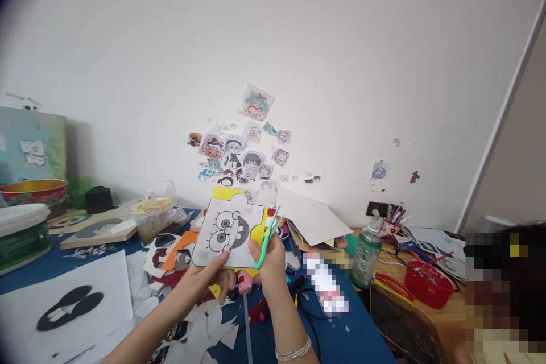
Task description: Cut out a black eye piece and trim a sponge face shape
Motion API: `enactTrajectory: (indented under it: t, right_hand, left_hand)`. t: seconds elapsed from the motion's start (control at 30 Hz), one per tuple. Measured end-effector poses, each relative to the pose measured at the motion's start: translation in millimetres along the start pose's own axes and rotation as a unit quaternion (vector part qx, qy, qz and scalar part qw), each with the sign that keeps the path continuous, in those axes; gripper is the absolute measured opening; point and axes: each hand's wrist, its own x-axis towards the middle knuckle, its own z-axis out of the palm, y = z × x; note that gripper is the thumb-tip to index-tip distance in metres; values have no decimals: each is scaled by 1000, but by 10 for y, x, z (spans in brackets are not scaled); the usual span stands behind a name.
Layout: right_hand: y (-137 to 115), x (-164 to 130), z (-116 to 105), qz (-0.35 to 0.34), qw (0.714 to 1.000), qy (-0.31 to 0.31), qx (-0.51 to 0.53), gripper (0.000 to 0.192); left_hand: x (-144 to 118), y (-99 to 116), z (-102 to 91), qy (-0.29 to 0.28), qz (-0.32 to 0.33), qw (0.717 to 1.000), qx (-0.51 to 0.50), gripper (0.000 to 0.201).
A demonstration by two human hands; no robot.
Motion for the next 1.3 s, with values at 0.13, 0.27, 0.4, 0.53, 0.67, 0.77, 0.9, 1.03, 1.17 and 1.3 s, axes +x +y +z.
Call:
enactTrajectory:
  t: [0.13,0.27,0.4,0.53,0.67,0.77,0.9,1.03,1.17,1.3]
  right_hand:
    - [-1,-8,-10,-16,1000,-4,-10,44]
    - [7,-11,-22,-17,1000,-22,-7,41]
    - [17,0,-33,-21,999,-28,-10,42]
    - [35,10,-42,-33,999,-38,-7,44]
    - [52,14,-48,-36,999,-34,-7,49]
    - [68,22,-54,-34,999,-29,-12,50]
    - [111,43,-70,-24,999,-35,-6,49]
    - [132,44,-86,-13,999,-32,-4,50]
    - [92,15,-74,-11,999,-37,0,47]
    - [54,-6,-32,-16,999,-37,5,45]
  left_hand:
    - [-27,47,-18,-33,6,999,2,54]
    - [-47,78,-23,-48,-3,999,-5,53]
    - [-52,93,-22,-57,-5,998,-5,52]
    - [-47,78,-30,-72,-4,997,-4,53]
    - [-34,30,-41,-81,6,996,-20,51]
    - [-30,28,-47,-85,5,996,-34,48]
    - [-36,66,-53,-97,-11,995,-36,44]
    - [-34,72,-61,-73,-17,995,-58,37]
    - [-6,23,-52,-76,-6,994,-75,38]
    - [61,-91,4,-55,24,996,-69,41]
